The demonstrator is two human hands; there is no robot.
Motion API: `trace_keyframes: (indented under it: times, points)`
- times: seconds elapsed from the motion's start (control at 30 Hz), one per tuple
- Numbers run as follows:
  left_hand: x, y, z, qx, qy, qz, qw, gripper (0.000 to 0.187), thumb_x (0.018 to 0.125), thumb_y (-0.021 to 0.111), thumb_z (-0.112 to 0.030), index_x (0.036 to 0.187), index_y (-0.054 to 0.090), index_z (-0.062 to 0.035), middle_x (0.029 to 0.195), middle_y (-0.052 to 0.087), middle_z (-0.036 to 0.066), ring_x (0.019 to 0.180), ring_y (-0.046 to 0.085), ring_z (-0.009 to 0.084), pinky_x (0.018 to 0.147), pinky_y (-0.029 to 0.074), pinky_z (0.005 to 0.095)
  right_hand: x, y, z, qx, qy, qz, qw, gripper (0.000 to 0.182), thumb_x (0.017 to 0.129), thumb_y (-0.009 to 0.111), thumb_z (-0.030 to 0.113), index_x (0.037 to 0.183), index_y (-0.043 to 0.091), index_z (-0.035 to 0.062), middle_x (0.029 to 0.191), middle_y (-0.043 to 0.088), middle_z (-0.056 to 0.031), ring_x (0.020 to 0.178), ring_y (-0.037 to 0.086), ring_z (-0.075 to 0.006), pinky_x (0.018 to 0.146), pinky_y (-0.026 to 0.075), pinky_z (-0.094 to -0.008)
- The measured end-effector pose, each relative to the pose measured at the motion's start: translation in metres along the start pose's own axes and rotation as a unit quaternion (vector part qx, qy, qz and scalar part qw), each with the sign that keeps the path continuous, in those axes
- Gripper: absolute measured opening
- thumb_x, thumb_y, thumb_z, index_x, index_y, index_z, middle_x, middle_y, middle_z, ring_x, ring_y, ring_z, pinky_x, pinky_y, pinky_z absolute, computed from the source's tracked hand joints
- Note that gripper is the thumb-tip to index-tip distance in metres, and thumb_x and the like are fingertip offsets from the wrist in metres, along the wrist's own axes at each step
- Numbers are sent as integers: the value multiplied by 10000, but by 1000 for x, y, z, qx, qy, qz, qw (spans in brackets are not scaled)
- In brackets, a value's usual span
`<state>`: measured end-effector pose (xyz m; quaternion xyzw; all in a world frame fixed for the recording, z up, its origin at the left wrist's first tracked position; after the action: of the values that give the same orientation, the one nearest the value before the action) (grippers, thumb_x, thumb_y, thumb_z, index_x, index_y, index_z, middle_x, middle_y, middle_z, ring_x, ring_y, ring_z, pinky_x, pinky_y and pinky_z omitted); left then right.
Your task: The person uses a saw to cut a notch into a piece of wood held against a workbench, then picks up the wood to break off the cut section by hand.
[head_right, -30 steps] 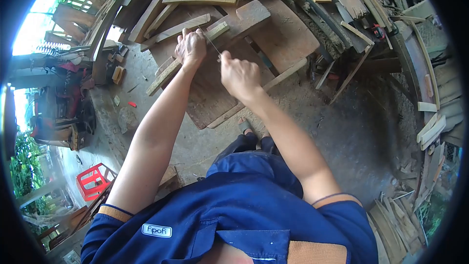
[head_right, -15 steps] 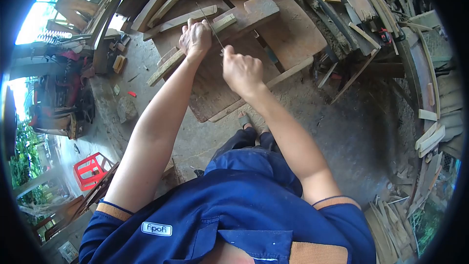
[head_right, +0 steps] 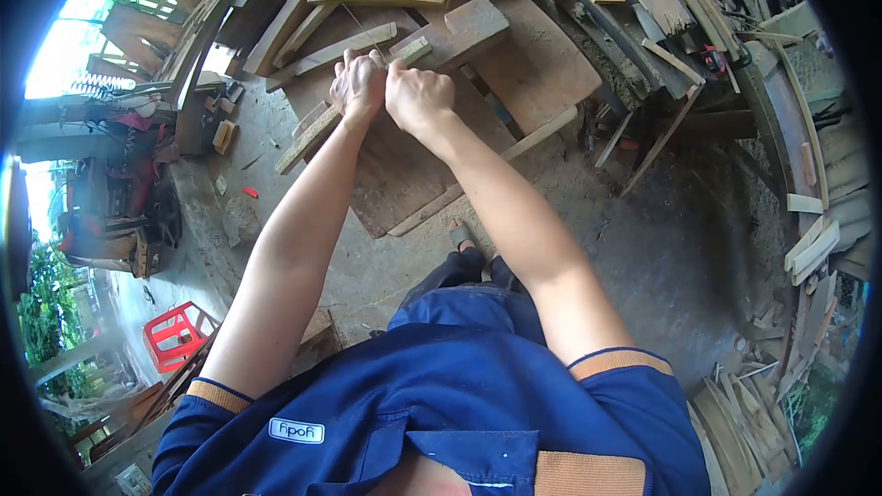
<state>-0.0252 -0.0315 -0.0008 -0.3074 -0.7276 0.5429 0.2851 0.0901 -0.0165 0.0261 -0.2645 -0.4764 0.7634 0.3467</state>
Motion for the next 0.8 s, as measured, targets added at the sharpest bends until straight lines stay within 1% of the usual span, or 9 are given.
trace_keyframes:
  times: [0.13, 0.17, 0.27, 0.3, 0.4, 0.53, 0.6, 0.73, 0.8]
  points:
    - [1, -1, 1, -3, 0, 28, 1000, 517, 978, 377, -420, 951, 724, -38, 1270, 553, 118, 1143, 539, 335, 939, 454, 445, 5, 3, 0, 0, 14, 18, 1000, 230, 911, 467, 169, 1070, 561, 32, 935, 720, -191, 909, 711, -318, 786, 551, -442]
    - [5, 1, 5, -2, 1, 60, 998, 496, 978, 361, -433, 1071, 697, -81, 1312, 535, 128, 1177, 525, 348, 951, 440, 473, 7, 3, -1, 0, 14, 12, 1000, 233, 910, 469, 171, 1076, 558, 34, 933, 721, -189, 910, 711, -319, 786, 551, -440]
    - [7, 4, 10, 3, -9, 42, 999, 488, 975, 348, -442, 1219, 623, -121, 1362, 505, 136, 1217, 505, 355, 951, 426, 513, 5, 5, -1, 15, 10, 3, 1000, 230, 910, 449, 166, 1063, 545, 24, 922, 712, -214, 904, 703, -352, 791, 546, -466]
    - [5, 1, 7, 16, -24, 44, 999, 438, 972, 364, -419, 1211, 604, -141, 1295, 572, 107, 1197, 526, 327, 978, 381, 505, 5, 5, -2, 30, 8, -1, 1000, 227, 910, 427, 159, 1045, 535, 12, 914, 702, -240, 896, 696, -385, 798, 540, -495]
    - [2, -2, 2, 11, -49, 71, 996, 423, 968, 350, -392, 1179, 625, -149, 1257, 611, 78, 1182, 544, 303, 969, 394, 489, 6, 7, -2, 30, 9, -2, 1000, 223, 910, 427, 157, 1044, 535, 14, 894, 702, -241, 878, 698, -388, 774, 543, -504]
    - [2, 2, 7, -2, -32, 24, 999, 380, 943, 397, -355, 1133, 650, -145, 1193, 645, 60, 1140, 571, 274, 934, 421, 469, -25, 4, -9, 29, -24, -11, 999, 205, 909, 428, 150, 1038, 528, 25, 865, 695, -254, 845, 698, -395, 742, 546, -515]
    - [3, 3, 7, 0, -44, 14, 999, 365, 936, 419, -347, 1096, 672, -139, 1150, 659, 58, 1111, 585, 269, 915, 432, 466, -53, -4, -16, -29, 4, 26, 999, 191, 917, 433, 141, 1045, 536, 43, 839, 713, -206, 837, 713, -349, 711, 566, -456]
    - [2, 3, 9, 25, -11, 18, 999, 380, 927, 427, -328, 958, 728, -97, 1130, 668, 61, 1099, 596, 268, 905, 444, 451, -33, -4, -7, -47, -33, 0, 998, 180, 917, 432, 142, 1011, 535, 29, 828, 709, -210, 831, 711, -356, 724, 560, -470]
    - [3, 2, 8, 14, -22, 22, 999, 386, 924, 429, -325, 967, 727, -82, 1131, 667, 66, 1094, 596, 273, 901, 445, 451, 0, -2, -4, -27, -32, 7, 999, 181, 922, 422, 147, 1002, 533, 30, 841, 709, -213, 827, 710, -359, 725, 558, -469]
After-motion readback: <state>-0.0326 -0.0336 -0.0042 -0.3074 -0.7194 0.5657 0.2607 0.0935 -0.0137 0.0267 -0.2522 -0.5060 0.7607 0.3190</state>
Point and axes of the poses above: each hand's wrist, its own x-axis towards the middle knuckle, its own y-axis out of the palm, z = x × y, the point moved 2 cm from there along x, towards the middle knuckle
